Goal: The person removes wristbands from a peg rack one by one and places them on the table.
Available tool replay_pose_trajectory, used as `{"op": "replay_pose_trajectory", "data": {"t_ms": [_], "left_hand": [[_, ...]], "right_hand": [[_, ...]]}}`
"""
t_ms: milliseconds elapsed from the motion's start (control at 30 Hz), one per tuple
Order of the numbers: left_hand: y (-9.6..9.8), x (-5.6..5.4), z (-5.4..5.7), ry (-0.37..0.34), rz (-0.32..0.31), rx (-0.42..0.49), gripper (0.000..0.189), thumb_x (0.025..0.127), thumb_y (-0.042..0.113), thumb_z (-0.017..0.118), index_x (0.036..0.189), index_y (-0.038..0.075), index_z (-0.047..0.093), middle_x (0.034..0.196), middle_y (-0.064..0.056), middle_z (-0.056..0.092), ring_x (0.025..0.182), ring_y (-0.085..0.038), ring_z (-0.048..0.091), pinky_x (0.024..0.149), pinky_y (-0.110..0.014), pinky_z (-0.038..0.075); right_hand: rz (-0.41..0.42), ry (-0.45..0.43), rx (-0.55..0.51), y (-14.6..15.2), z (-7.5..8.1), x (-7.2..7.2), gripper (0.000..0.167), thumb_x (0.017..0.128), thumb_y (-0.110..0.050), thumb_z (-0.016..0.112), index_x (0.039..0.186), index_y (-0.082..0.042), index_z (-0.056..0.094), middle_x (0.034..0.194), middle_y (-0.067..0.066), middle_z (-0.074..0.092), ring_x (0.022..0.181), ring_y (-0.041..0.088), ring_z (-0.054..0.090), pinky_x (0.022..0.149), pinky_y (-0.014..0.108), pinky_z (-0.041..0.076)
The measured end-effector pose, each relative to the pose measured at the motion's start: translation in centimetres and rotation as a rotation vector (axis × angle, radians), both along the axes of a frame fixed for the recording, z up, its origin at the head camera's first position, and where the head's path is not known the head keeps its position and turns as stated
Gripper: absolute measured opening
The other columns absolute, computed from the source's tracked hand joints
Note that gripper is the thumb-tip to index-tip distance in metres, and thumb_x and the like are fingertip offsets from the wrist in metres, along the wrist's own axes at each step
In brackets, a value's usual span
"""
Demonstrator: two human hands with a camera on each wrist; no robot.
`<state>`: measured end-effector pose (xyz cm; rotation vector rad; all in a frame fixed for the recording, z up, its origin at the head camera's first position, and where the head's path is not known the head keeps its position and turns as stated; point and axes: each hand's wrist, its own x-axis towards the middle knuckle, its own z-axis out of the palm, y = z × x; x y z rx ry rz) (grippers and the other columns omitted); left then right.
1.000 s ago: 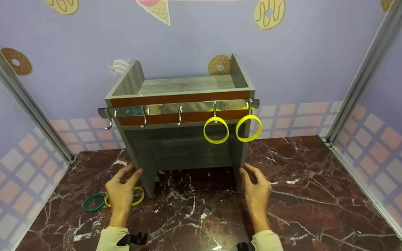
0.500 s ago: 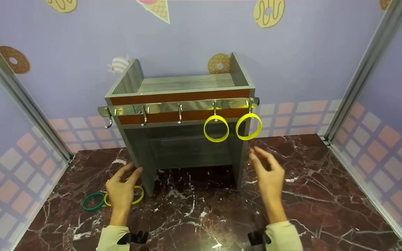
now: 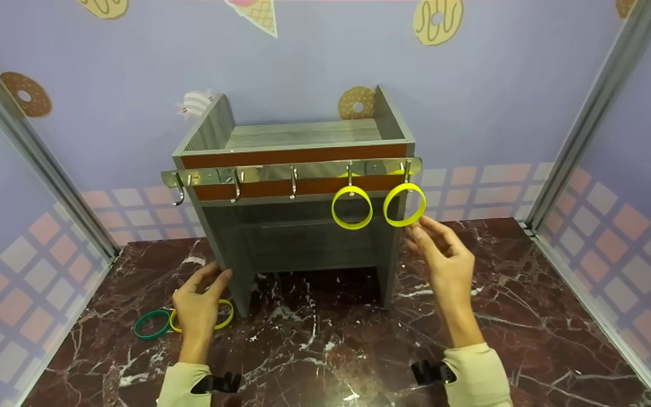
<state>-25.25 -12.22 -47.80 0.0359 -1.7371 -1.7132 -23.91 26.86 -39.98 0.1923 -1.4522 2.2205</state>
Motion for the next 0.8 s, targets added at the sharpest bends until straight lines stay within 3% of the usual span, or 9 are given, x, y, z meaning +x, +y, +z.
{"op": "replay_pose_trajectory", "data": {"t_ms": [200, 500, 800], "left_hand": [[0.1, 0.0, 0.1, 0.011, -0.018, 0.014, 0.024, 0.089, 0.0, 0.085, 0.113, -0.001, 0.081, 0.109, -0.017, 0.078, 0.093, -0.033, 0.077, 0.077, -0.023, 0.063], [0.1, -0.1, 0.1, 0.01, -0.034, 0.008, 0.024, 0.09, 0.001, 0.085, 0.113, -0.001, 0.08, 0.107, -0.017, 0.078, 0.095, -0.034, 0.077, 0.079, -0.025, 0.063], [-0.1, 0.0, 0.0, 0.017, -0.022, 0.005, 0.023, 0.09, 0.001, 0.085, 0.113, -0.001, 0.081, 0.106, -0.016, 0.078, 0.093, -0.031, 0.076, 0.077, -0.022, 0.062]], "right_hand": [[0.018, -0.007, -0.053, -0.1, 1.0, 0.1, 0.029, 0.101, 0.002, 0.07, 0.128, 0.013, 0.067, 0.113, 0.021, 0.075, 0.097, 0.029, 0.078, 0.091, 0.04, 0.061], [-0.007, 0.029, -0.104, -0.3, 1.8, 0.0, 0.031, 0.098, 0.01, 0.069, 0.126, 0.023, 0.062, 0.109, 0.024, 0.075, 0.092, 0.03, 0.078, 0.086, 0.04, 0.063], [0.031, 0.044, -0.162, -0.9, 2.8, 0.2, 0.02, 0.097, 0.013, 0.069, 0.116, 0.018, 0.069, 0.105, 0.027, 0.073, 0.085, 0.03, 0.078, 0.082, 0.039, 0.064]]}}
